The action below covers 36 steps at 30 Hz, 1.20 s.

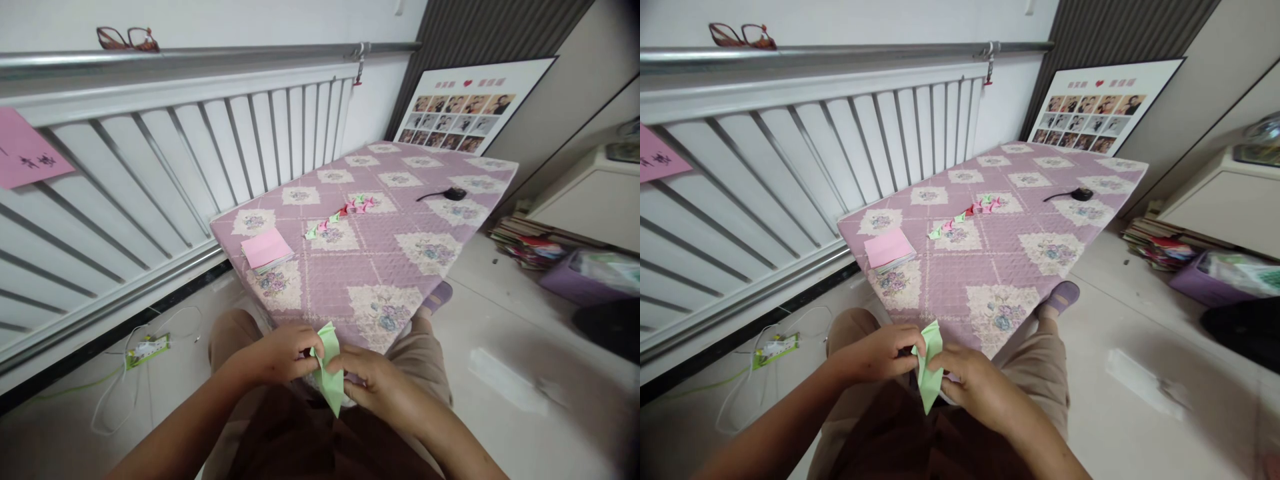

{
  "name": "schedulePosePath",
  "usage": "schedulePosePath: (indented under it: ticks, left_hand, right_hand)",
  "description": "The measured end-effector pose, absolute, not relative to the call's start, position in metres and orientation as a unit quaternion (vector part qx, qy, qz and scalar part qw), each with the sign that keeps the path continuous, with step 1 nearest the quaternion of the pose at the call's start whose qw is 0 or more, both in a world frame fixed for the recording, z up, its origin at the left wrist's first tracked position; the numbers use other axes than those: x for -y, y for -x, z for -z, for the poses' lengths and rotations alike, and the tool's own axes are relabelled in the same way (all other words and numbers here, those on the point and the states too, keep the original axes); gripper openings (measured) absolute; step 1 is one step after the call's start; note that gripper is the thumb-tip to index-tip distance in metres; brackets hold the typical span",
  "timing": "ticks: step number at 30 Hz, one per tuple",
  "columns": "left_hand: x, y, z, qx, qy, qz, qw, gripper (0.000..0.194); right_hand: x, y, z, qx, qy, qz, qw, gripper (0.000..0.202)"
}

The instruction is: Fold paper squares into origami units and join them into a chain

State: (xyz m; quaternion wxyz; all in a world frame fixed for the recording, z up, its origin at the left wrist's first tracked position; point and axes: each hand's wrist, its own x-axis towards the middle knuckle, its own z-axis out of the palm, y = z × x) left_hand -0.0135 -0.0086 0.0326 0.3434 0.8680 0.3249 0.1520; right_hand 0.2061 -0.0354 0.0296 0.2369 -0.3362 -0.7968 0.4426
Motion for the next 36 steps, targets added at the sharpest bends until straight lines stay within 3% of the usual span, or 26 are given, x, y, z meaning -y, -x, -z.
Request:
schedulePosePath:
  ticks: [8,18,23,29,33,36]
  left_hand:
    - [0.010,0.012,-0.040,-0.276,-0.875,-0.097,0.386,0.028]
    - [0.007,0.012,-0.031,-0.271,-0.874,-0.119,0.385,0.012]
    - [0.009,0.011,-0.029,-0.289,-0.863,-0.129,0.393,0.011]
    - [0.011,0.002,-0.020,-0.398,-0.802,-0.212,0.392,0.022]
    - [0.015,-0.012,-0.010,-0.484,-0.672,-0.284,0.483,0.009]
    - [0.019,-0.026,-0.003,-0.479,-0.543,-0.387,0.571,0.036]
  right_hand:
    - [0.034,-0.212,-0.022,0.817,0.318,-0.424,0.229,0.014]
    - [0.034,-0.222,-0.024,0.816,0.341,-0.416,0.213,0.009]
    - [0.035,-0.225,-0.020,0.801,0.383,-0.409,0.212,0.018]
    - [0.038,-0.218,-0.015,0.732,0.474,-0.404,0.274,0.032]
    - [0.038,-0.213,-0.005,0.684,0.519,-0.404,0.315,0.034]
    - [0.038,-0.211,0.002,0.658,0.530,-0.403,0.352,0.034]
